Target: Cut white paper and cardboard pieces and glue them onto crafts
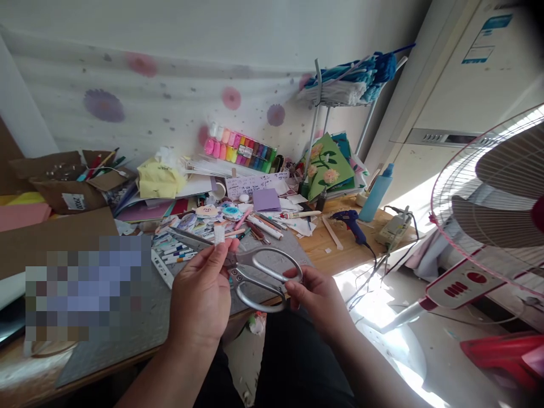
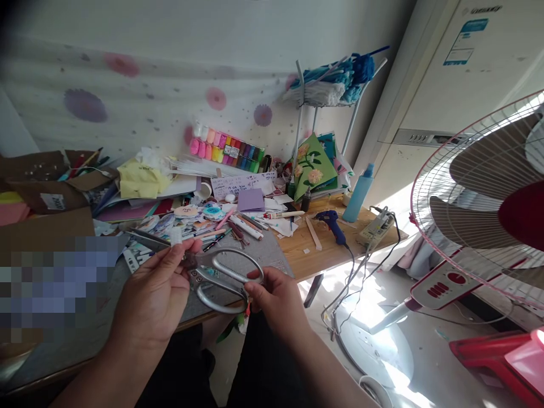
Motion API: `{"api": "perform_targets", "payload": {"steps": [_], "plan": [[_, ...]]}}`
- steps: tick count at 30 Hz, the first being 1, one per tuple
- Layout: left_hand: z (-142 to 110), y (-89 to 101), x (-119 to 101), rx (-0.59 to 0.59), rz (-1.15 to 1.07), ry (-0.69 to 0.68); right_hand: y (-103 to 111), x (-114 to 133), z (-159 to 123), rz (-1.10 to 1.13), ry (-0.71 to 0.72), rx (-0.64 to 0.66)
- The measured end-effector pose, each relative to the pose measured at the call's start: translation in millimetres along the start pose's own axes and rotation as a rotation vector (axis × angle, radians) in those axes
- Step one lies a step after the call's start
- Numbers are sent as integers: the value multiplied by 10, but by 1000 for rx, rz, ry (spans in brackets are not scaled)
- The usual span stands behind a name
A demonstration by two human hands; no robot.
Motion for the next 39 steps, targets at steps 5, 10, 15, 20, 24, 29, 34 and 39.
{"api": "perform_targets", "payload": {"steps": [5, 10, 15, 20, 24, 29, 34, 39], "plan": [[2, 7, 7, 21, -14, 31, 15, 20, -36, -71, -74, -6], [-4, -6, -19, -4, 8, 21, 100, 90, -96, -110, 9, -82], [8, 60, -31, -17, 2, 51, 477, 239, -137, 195, 294, -338], [14, 82, -2, -14, -11, 60, 620, 319, -221, 227, 454, -449], [11, 22, 21, -14, -39, 58, 267, 349, -312, -482, 587, -344], [-53, -67, 30, -7, -35, 74, -106, 366, -255, -1103, 715, -243], [-133, -145, 64, 24, 6, 86, -172, 340, -131, -1237, 641, -299], [-131, -172, 104, 28, 0, 108, -186, 291, -119, -1294, 653, -330]]}}
Point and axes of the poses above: each hand's wrist, its own z-axis towards the middle knuckle, its own y-axis out of the back of the hand, x = y × z, the point moved 3 cm from there along z, towards the middle knuckle, and after that the axes turned 15 degrees about x, right-handed, at the moved point
